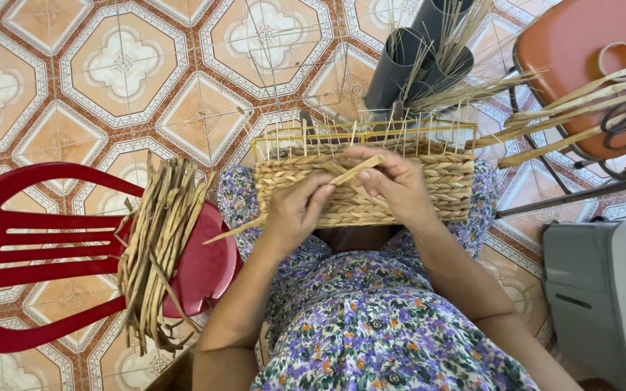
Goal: The person weaves a basket by hand, interlacing dried palm leaves through a rectangular frame. The person repeatedly threads the leaves through the vertical supports and presses them down to form a tight weave.
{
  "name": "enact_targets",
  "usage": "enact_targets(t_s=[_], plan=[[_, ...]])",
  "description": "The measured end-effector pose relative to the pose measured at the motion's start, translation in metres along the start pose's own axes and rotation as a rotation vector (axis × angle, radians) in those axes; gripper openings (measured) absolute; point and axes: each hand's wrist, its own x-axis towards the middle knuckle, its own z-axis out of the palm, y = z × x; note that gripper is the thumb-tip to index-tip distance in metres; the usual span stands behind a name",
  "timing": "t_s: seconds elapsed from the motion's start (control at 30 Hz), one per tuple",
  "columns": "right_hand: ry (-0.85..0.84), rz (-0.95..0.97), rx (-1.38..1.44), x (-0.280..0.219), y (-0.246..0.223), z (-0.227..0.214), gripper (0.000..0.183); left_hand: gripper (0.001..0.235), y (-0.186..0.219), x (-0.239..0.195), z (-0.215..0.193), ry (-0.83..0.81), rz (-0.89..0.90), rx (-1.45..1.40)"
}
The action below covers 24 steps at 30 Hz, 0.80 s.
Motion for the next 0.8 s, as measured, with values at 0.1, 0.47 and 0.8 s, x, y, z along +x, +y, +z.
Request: enact_targets(t_s=[0.1, 0.47, 0.8], plan=[[0.117, -0.063, 0.049, -0.004, 0.006, -0.012, 0.02, 0.014, 0.026, 0.021, 0.021, -0.009, -0.003, 0.016], [0.394, -0.044, 0.334, -0.007, 0.017, -0.056, 0.019, 0.023, 0.177, 0.029, -0.031, -0.363, 0.678, -0.512], [0.45, -0.182, 0.334, -0.028, 0.028, -0.117, 0.019, 0.03, 0.166, 0.035, -0.046, -0.552, 0.925, -0.902]])
